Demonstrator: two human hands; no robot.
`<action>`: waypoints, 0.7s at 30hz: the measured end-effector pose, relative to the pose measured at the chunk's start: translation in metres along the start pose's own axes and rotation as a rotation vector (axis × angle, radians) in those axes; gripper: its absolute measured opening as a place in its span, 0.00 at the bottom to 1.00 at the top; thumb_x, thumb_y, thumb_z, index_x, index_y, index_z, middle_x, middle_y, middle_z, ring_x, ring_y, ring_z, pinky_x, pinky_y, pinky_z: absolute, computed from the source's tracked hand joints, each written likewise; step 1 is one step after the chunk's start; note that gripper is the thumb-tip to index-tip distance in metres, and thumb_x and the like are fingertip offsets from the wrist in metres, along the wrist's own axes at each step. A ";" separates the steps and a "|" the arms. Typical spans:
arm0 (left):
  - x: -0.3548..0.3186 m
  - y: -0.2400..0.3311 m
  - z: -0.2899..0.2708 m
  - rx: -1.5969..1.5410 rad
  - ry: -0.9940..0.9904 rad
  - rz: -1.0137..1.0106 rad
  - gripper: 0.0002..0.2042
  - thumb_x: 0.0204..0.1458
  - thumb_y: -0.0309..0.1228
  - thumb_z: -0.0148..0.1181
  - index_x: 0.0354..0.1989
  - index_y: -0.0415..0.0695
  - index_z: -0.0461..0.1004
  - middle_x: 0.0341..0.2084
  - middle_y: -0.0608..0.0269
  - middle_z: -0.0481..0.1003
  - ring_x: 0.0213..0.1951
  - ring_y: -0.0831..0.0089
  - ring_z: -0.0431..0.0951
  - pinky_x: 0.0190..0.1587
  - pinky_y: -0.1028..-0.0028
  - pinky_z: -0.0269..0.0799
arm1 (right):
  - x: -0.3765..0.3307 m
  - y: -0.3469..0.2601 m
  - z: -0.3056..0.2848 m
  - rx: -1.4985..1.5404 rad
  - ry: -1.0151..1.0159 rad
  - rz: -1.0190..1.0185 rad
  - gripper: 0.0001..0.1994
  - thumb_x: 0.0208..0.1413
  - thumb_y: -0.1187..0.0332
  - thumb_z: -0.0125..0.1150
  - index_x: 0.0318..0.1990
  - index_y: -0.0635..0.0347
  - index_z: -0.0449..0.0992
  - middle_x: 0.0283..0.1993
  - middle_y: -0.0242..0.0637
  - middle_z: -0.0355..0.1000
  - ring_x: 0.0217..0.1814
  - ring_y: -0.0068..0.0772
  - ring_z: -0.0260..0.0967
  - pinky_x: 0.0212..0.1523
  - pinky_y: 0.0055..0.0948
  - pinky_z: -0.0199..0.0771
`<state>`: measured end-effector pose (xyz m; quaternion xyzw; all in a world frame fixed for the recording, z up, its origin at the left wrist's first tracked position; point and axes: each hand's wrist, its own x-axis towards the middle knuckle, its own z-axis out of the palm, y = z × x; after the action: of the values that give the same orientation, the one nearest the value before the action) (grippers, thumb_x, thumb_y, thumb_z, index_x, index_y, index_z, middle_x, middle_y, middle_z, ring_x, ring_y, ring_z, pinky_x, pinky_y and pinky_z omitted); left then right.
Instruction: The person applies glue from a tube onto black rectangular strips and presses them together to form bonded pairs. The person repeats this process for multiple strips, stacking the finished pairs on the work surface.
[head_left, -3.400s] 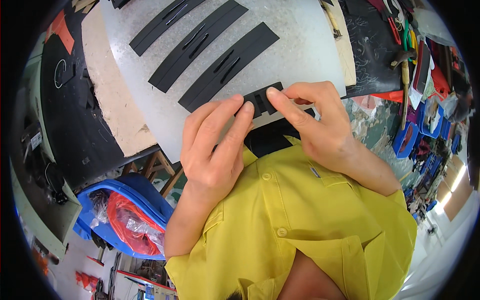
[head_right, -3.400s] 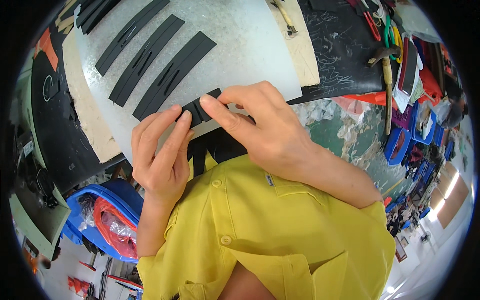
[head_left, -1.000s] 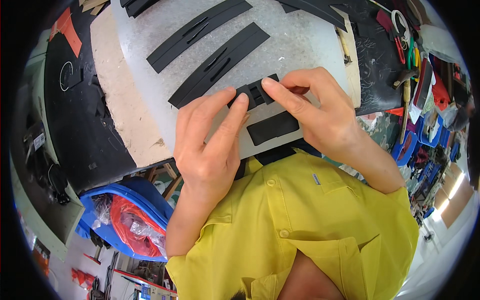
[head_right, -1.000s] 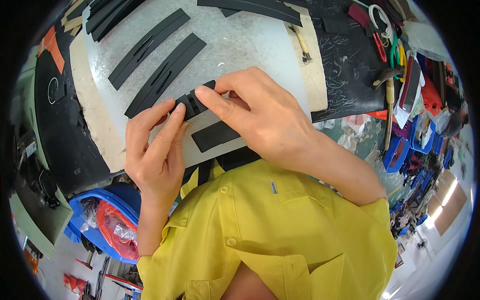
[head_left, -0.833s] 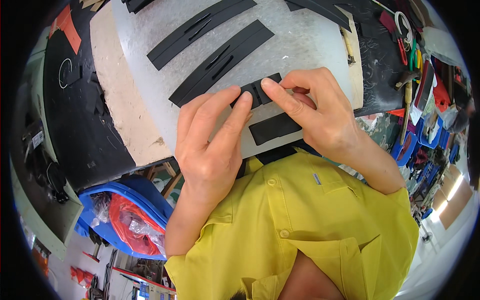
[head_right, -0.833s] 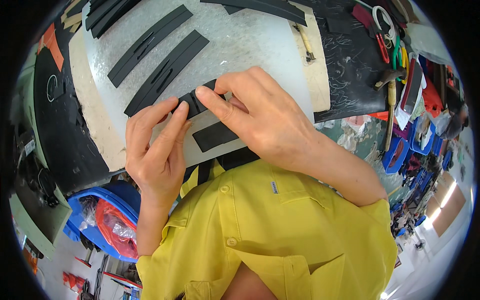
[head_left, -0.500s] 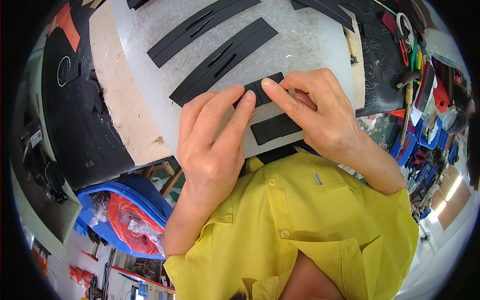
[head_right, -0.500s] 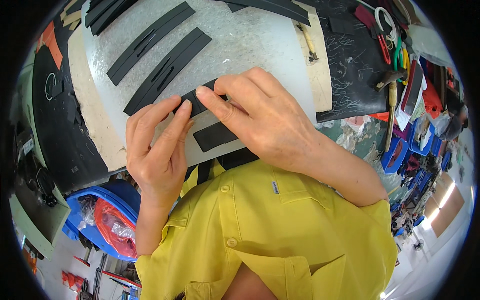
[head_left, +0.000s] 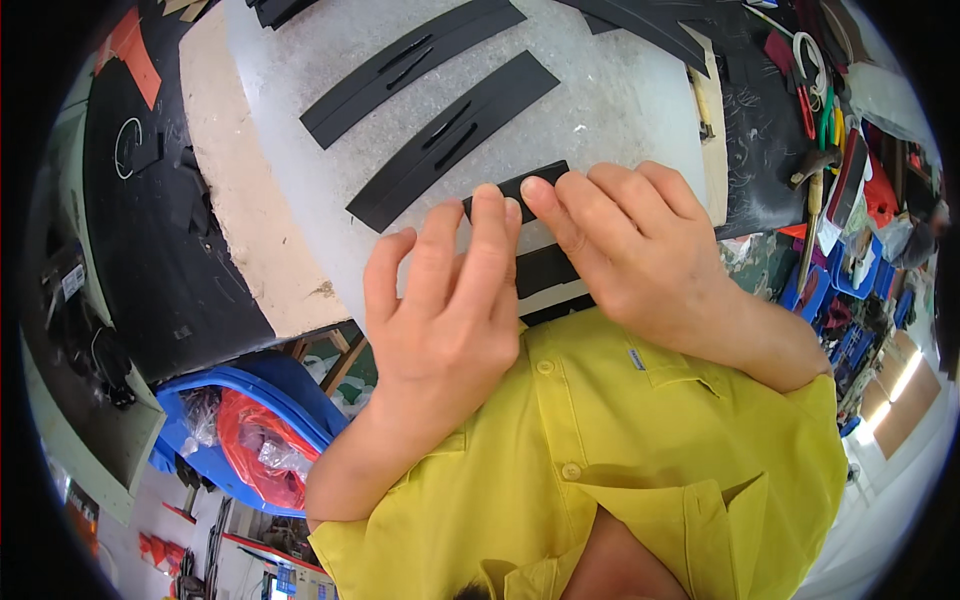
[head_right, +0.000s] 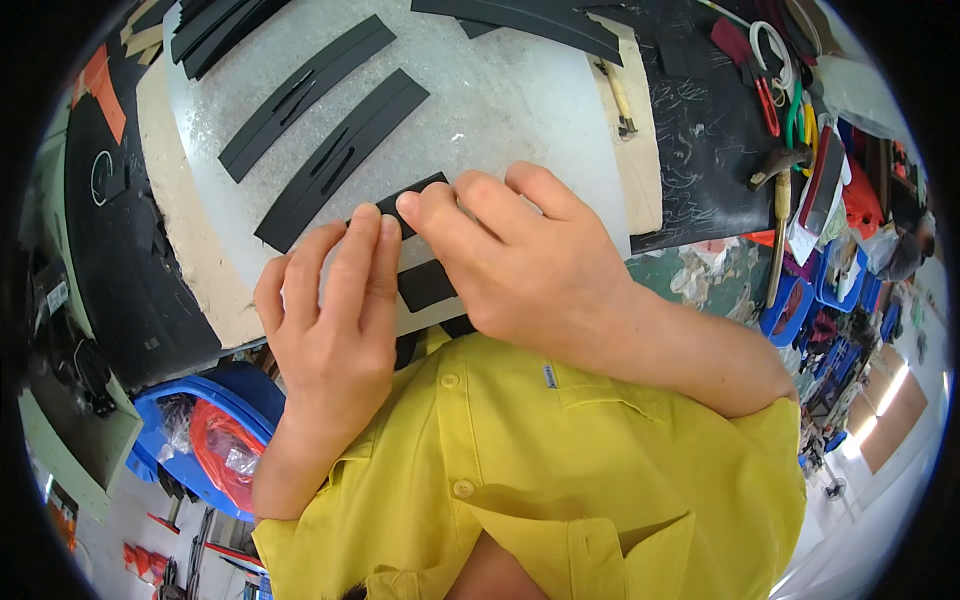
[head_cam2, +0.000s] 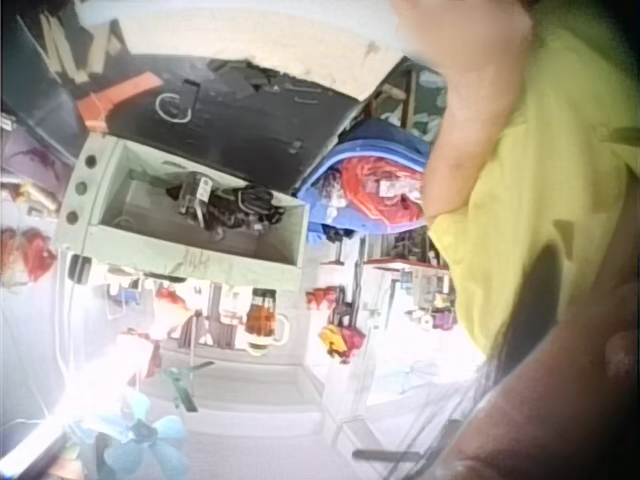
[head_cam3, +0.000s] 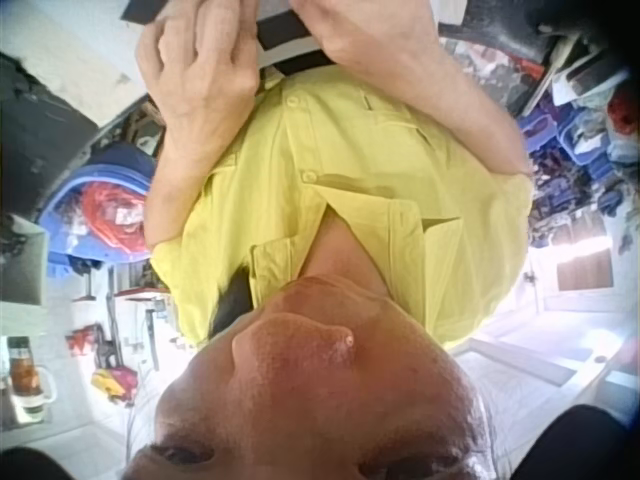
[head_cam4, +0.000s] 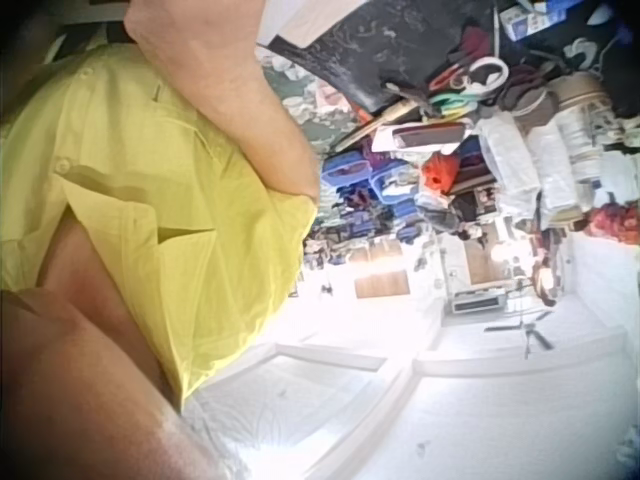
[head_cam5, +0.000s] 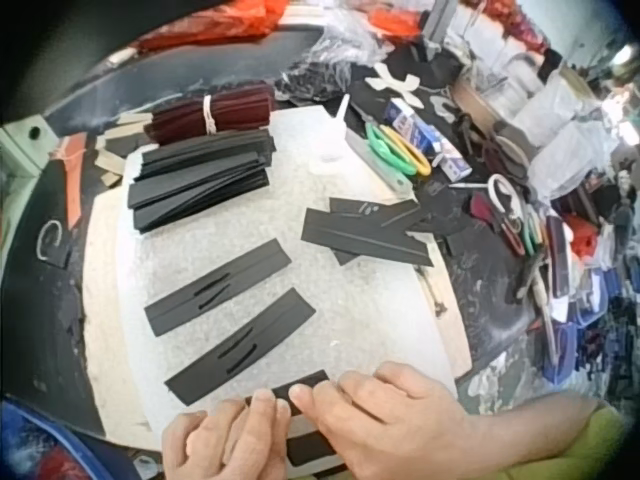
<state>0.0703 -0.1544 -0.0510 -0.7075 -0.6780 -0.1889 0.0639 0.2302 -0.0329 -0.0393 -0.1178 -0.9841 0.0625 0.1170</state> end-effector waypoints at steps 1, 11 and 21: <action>0.001 0.005 -0.003 0.043 -0.025 -0.011 0.14 0.44 0.23 0.65 0.41 0.33 0.81 0.49 0.60 0.77 0.47 0.62 0.77 0.46 0.65 0.67 | 0.004 -0.001 -0.005 -0.024 -0.022 -0.021 0.25 0.45 0.72 0.60 0.55 0.64 0.79 0.49 0.37 0.71 0.47 0.37 0.70 0.44 0.36 0.69; -0.001 -0.044 -0.017 -0.086 0.109 -0.384 0.15 0.47 0.30 0.73 0.45 0.46 0.81 0.38 0.65 0.77 0.36 0.65 0.72 0.42 0.67 0.62 | 0.052 0.050 0.013 0.228 0.259 0.037 0.18 0.46 0.80 0.66 0.48 0.62 0.80 0.46 0.38 0.78 0.47 0.42 0.74 0.51 0.39 0.72; 0.003 -0.039 -0.008 -0.304 0.174 -0.505 0.10 0.45 0.22 0.71 0.36 0.44 0.80 0.27 0.64 0.76 0.29 0.66 0.72 0.39 0.68 0.63 | 0.058 0.048 0.004 0.458 0.158 0.231 0.13 0.47 0.78 0.69 0.42 0.60 0.79 0.37 0.34 0.72 0.39 0.41 0.71 0.38 0.35 0.74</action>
<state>0.0303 -0.1516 -0.0493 -0.4991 -0.7884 -0.3579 -0.0339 0.1850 0.0270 -0.0381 -0.2040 -0.9122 0.2872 0.2091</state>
